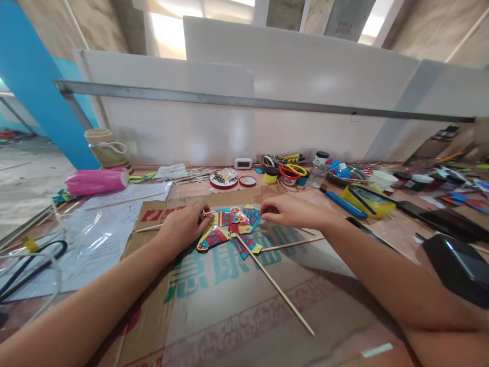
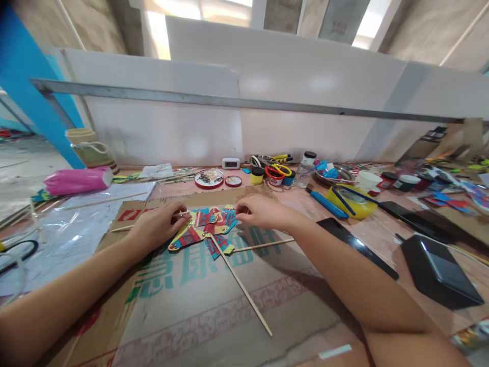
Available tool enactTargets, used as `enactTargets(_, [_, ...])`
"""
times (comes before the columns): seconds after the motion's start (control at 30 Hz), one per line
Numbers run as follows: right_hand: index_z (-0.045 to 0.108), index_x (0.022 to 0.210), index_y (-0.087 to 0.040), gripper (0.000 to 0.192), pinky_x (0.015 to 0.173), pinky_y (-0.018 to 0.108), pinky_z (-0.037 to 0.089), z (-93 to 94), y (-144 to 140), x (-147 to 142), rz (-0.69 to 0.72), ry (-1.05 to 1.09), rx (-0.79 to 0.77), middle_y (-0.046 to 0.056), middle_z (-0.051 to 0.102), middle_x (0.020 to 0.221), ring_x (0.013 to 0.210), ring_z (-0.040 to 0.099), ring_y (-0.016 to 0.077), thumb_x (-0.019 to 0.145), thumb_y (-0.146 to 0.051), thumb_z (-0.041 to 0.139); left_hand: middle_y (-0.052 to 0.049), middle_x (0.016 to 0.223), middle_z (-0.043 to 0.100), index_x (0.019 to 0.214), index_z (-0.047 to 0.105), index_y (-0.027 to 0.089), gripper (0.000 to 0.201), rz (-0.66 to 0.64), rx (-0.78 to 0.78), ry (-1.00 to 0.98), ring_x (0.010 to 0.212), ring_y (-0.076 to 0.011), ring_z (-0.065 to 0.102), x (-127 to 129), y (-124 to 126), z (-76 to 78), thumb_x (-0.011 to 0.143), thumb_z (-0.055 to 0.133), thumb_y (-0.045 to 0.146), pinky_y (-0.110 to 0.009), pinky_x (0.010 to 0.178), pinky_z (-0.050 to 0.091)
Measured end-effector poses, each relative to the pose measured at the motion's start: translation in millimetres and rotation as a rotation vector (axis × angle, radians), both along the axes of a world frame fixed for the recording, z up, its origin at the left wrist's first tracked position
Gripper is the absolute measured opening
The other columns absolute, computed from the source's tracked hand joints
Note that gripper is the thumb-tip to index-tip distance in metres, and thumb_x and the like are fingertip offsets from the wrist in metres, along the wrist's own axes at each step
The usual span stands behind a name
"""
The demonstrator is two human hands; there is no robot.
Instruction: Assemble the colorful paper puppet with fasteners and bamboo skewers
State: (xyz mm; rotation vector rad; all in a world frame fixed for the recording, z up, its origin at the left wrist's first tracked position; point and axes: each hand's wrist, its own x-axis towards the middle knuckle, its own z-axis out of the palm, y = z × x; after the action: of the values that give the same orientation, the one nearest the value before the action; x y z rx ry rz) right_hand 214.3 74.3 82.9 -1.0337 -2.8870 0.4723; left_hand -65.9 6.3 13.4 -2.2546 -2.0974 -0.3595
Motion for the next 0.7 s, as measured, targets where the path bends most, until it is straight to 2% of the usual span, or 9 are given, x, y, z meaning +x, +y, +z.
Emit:
enactTargets(0.13, [0.071,0.091,-0.016,0.021,0.062,0.025,0.035,-0.3,-2.1,-3.7,-0.050,0.056,0.114,0.005,0.071,0.085,0.072,0.059,0.0148,0.091,-0.029,0.056,-0.005,0.106,0.071,0.109,0.057,0.023,0.033,-0.028,-0.009,0.000,0.095,-0.0249,0.068,3.3,-0.1,-7.8,0.097,0.035,0.044,-0.031,0.069,0.044])
enactTargets(0.3, [0.066,0.073,-0.015,0.035,0.057,0.026,0.029,3.4,-18.8,-10.6,-0.073,0.181,0.271,0.004,0.064,0.068,0.060,0.049,0.0128,0.095,-0.037,0.049,-0.004,0.100,0.073,0.103,0.059,0.023,0.031,-0.065,-0.050,-0.015,0.088,-0.0240,0.069,3.0,0.9,-5.8,0.095,0.037,0.043,-0.030,0.064,0.043])
enactTargets(0.37, [0.067,0.075,-0.015,0.036,0.057,0.026,0.030,3.0,-28.2,-14.7,-0.047,0.274,0.287,0.004,0.065,0.068,0.060,0.051,0.0129,0.096,-0.036,0.046,-0.005,0.098,0.073,0.103,0.060,0.023,0.031,-0.067,-0.054,-0.023,0.086,-0.0241,0.069,2.5,1.1,-4.9,0.095,0.037,0.042,-0.030,0.065,0.043])
enactTargets(0.47, [0.070,0.096,-0.017,0.025,0.064,0.025,0.038,-3.8,-35.4,-24.0,0.016,0.363,0.217,0.005,0.073,0.083,0.071,0.061,0.0145,0.095,-0.027,0.048,-0.005,0.100,0.073,0.105,0.060,0.023,0.030,-0.062,-0.051,-0.033,0.087,-0.0243,0.069,2.0,1.4,-5.1,0.095,0.038,0.040,-0.031,0.066,0.044])
enactTargets(0.57, [0.071,0.101,-0.020,0.021,0.069,0.023,0.042,-15.1,-23.6,-36.9,0.028,0.296,0.149,0.003,0.075,0.090,0.078,0.065,0.0140,0.092,-0.020,0.052,-0.005,0.101,0.073,0.105,0.060,0.024,0.029,-0.056,-0.053,-0.041,0.089,-0.0243,0.069,1.9,2.4,-5.9,0.094,0.039,0.039,-0.031,0.067,0.044])
enactTargets(0.63, [0.072,0.096,-0.020,0.018,0.066,0.023,0.040,-20.6,-3.4,-45.0,-0.027,0.160,0.198,0.003,0.075,0.086,0.075,0.064,0.0139,0.092,-0.027,0.056,-0.005,0.100,0.073,0.104,0.060,0.024,0.029,-0.052,-0.056,-0.046,0.088,-0.0241,0.069,2.1,3.0,-6.3,0.094,0.039,0.039,-0.030,0.067,0.044])
enactTargets(0.7, [0.072,0.093,-0.018,0.027,0.066,0.025,0.040,-23.0,23.7,-50.6,-0.126,0.049,0.295,0.006,0.074,0.087,0.078,0.064,0.0172,0.094,-0.038,0.053,-0.005,0.099,0.073,0.104,0.060,0.024,0.028,-0.053,-0.059,-0.052,0.087,-0.0236,0.069,2.3,3.3,-6.3,0.093,0.039,0.039,-0.030,0.067,0.044])
